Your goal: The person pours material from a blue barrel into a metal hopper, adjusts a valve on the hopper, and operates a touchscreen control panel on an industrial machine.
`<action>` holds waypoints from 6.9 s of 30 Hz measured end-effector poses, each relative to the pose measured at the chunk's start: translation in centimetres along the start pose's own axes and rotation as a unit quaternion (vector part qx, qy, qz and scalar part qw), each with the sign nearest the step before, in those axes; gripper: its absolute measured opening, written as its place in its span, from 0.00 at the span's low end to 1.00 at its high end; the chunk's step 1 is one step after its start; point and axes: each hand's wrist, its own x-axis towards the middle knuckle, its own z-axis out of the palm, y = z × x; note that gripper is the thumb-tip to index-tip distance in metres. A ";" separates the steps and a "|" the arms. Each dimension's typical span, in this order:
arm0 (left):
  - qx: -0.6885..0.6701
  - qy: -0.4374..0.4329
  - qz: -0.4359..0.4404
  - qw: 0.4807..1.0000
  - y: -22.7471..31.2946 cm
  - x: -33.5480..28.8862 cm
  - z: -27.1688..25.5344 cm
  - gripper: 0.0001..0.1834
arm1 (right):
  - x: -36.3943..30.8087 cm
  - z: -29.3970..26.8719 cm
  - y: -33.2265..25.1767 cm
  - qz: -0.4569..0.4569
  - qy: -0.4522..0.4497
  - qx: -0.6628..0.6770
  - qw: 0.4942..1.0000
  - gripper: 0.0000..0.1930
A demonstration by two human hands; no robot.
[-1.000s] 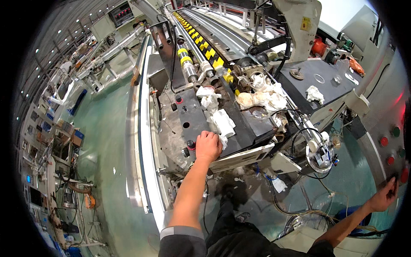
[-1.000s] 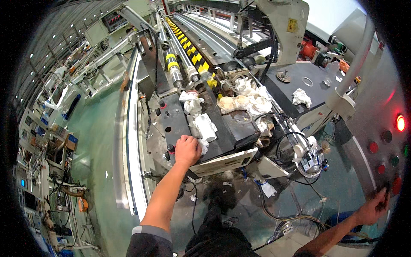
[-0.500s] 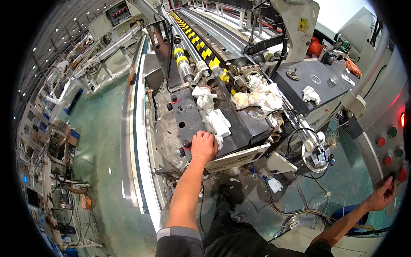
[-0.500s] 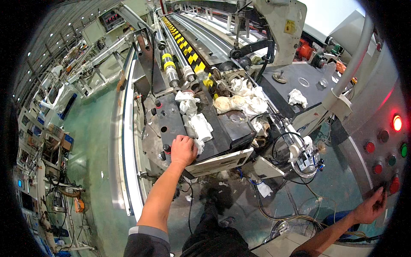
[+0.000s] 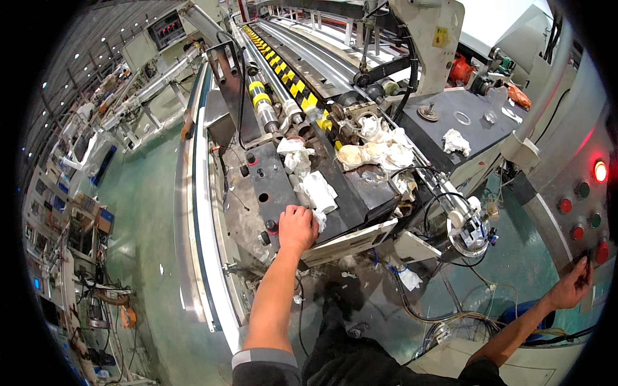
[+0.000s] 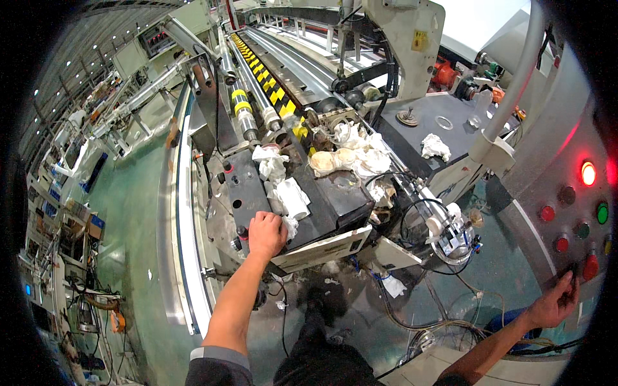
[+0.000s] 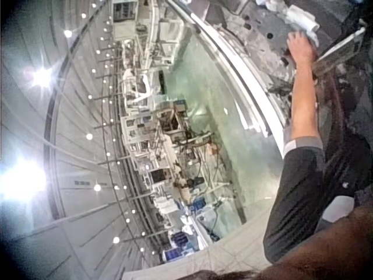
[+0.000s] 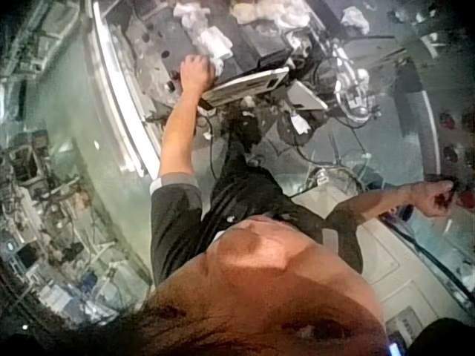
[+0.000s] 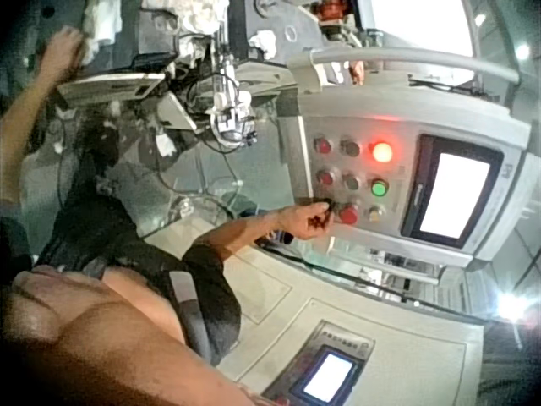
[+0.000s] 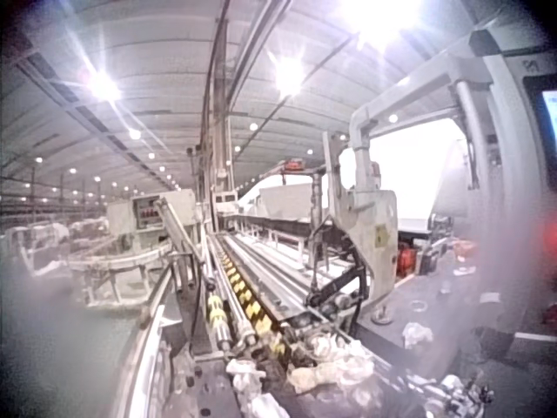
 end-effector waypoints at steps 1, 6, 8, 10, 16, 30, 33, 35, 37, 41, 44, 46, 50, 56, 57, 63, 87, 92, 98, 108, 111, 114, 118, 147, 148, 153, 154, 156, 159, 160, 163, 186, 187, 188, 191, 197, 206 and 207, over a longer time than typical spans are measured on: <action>-0.002 0.003 0.001 1.000 0.0 0.0 0.1 0.07 | 0.0 -0.1 0.4 0.002 -0.002 0.000 1.000 0.16; -0.010 0.008 0.004 1.000 0.0 0.0 0.0 0.07 | 0.2 -0.5 1.7 -0.022 -0.004 -0.038 0.999 0.16; -0.011 0.010 0.004 1.000 0.0 0.0 0.0 0.07 | 0.1 -0.4 1.2 -0.015 -0.005 -0.063 0.998 0.16; -0.010 0.005 0.001 1.000 0.0 0.0 0.1 0.07 | 0.1 -0.5 1.6 0.004 -0.004 -0.054 0.999 0.18; -0.016 0.017 0.007 1.000 -0.1 -0.1 0.0 0.07 | -0.1 -0.1 0.1 0.001 0.001 -0.068 0.998 0.18; -0.023 0.021 0.001 1.000 -0.3 -0.3 0.1 0.06 | -0.1 0.1 -1.1 0.008 -0.004 -0.065 0.998 0.19; -0.023 0.020 -0.001 1.000 -0.1 -0.2 0.0 0.07 | 0.1 -0.2 -0.7 0.027 -0.013 -0.087 0.996 0.18; -0.017 0.013 -0.002 1.000 -0.1 -0.2 0.2 0.08 | -0.2 0.1 -2.7 0.034 -0.011 -0.087 0.996 0.18; -0.015 0.015 -0.002 1.000 -0.2 -0.3 0.2 0.08 | 0.0 0.1 -1.9 0.032 -0.010 -0.053 0.998 0.18; -0.018 0.004 -0.011 1.000 -0.3 -0.2 0.2 0.07 | 0.4 -0.3 1.0 -0.016 -0.011 -0.037 0.999 0.19; -0.012 0.006 -0.007 1.000 -0.2 -0.2 0.1 0.07 | 0.3 -0.5 0.4 0.007 -0.006 -0.096 0.995 0.19; -0.010 0.007 -0.008 1.000 -0.2 -0.1 0.2 0.07 | 0.5 -0.2 0.8 -0.018 0.009 -0.052 0.998 0.18; -0.010 0.004 -0.012 1.000 -0.3 -0.2 0.2 0.07 | 0.4 -0.1 0.9 -0.056 0.013 -0.039 0.998 0.17; -0.008 -0.001 -0.008 1.000 -0.1 -0.1 0.0 0.07 | 0.2 0.0 -0.9 -0.020 0.003 -0.038 0.999 0.17; -0.008 -0.001 -0.006 1.000 -0.1 -0.1 0.0 0.07 | 0.2 0.0 -1.0 -0.023 0.004 -0.037 0.999 0.17; -0.012 0.001 -0.007 1.000 -0.2 -0.1 0.2 0.07 | 0.3 0.0 -0.4 -0.020 0.008 -0.036 0.999 0.18; -0.016 0.015 -0.010 1.000 -0.1 -0.1 0.0 0.07 | 0.3 0.1 -0.1 -0.007 0.002 0.011 1.000 0.16; -0.014 0.015 -0.006 1.000 -0.2 -0.1 0.2 0.07 | 0.5 0.1 0.6 -0.024 0.004 0.025 0.999 0.15; -0.011 0.015 -0.004 1.000 -0.1 -0.1 0.0 0.07 | 0.2 0.3 -0.7 -0.026 0.001 0.039 0.999 0.15; -0.012 0.027 0.004 1.000 -0.2 -0.1 0.4 0.06 | 0.0 0.2 -1.0 -0.003 0.008 0.046 0.999 0.16; -0.008 0.029 0.004 1.000 -0.2 -0.1 0.4 0.06 | 0.1 0.2 -1.1 -0.014 0.007 0.016 1.000 0.16; -0.010 0.023 0.000 1.000 -0.2 -0.1 0.5 0.06 | 0.1 0.1 -1.2 -0.023 0.006 -0.013 1.000 0.16; -0.009 0.024 -0.001 1.000 -0.3 -0.2 0.5 0.06 | 0.2 0.1 -0.3 -0.024 0.007 0.011 1.000 0.16; -0.025 0.017 -0.005 1.000 0.0 -0.1 0.1 0.07 | 0.3 0.3 -0.5 -0.007 0.015 -0.010 1.000 0.16; -0.024 0.018 -0.005 1.000 0.0 -0.1 0.1 0.07 | 0.4 0.3 -0.5 -0.006 0.015 -0.020 1.000 0.16; -0.024 0.024 0.000 0.999 -0.1 -0.1 0.2 0.07 | 0.5 0.1 0.5 -0.027 0.011 -0.010 1.000 0.17; -0.024 0.024 0.000 0.999 -0.1 -0.1 0.2 0.07 | 0.4 0.1 0.5 -0.026 0.015 0.001 1.000 0.17; -0.023 0.023 0.001 0.999 -0.2 -0.2 0.1 0.07 | 0.3 0.2 0.3 -0.027 0.018 0.002 0.999 0.16; -0.022 0.019 -0.003 1.000 -0.6 -0.5 -0.1 0.07 | 0.0 0.2 -0.5 -0.031 0.014 -0.014 0.999 0.17; -0.020 0.016 -0.003 1.000 -0.7 -0.5 -0.3 0.07 | 0.0 0.1 -0.5 -0.031 0.012 -0.009 0.999 0.17; -0.014 0.016 -0.002 1.000 -0.5 -0.3 -0.3 0.06 | 0.3 -0.1 0.1 -0.030 0.012 0.010 0.999 0.16; -0.042 -0.005 -0.009 0.999 0.3 0.2 -0.4 0.09 | -0.8 0.4 -2.6 0.019 0.018 0.038 0.999 0.14; -0.041 -0.006 -0.011 0.999 0.3 0.2 -0.5 0.09 | -0.8 0.4 -3.0 0.025 0.014 0.043 0.999 0.15; -0.040 -0.007 -0.012 0.999 0.3 0.2 -0.6 0.09 | -0.8 0.4 -3.0 0.021 0.012 0.045 0.999 0.15; -0.047 0.004 -0.012 0.999 0.2 0.2 -0.5 0.08 | -0.7 0.5 -3.2 0.010 0.010 0.039 0.999 0.15; -0.049 0.009 -0.009 0.999 0.4 0.4 -0.6 0.07 | -0.5 0.4 -3.0 -0.012 0.006 0.020 1.000 0.14; -0.053 0.029 -0.003 0.998 0.7 0.5 -0.7 0.06 | -0.6 0.5 -2.4 0.021 -0.001 0.041 0.999 0.15; -0.051 0.029 -0.009 0.998 0.2 0.2 -0.6 0.06 | -0.7 0.6 -2.7 0.028 -0.006 0.030 0.999 0.15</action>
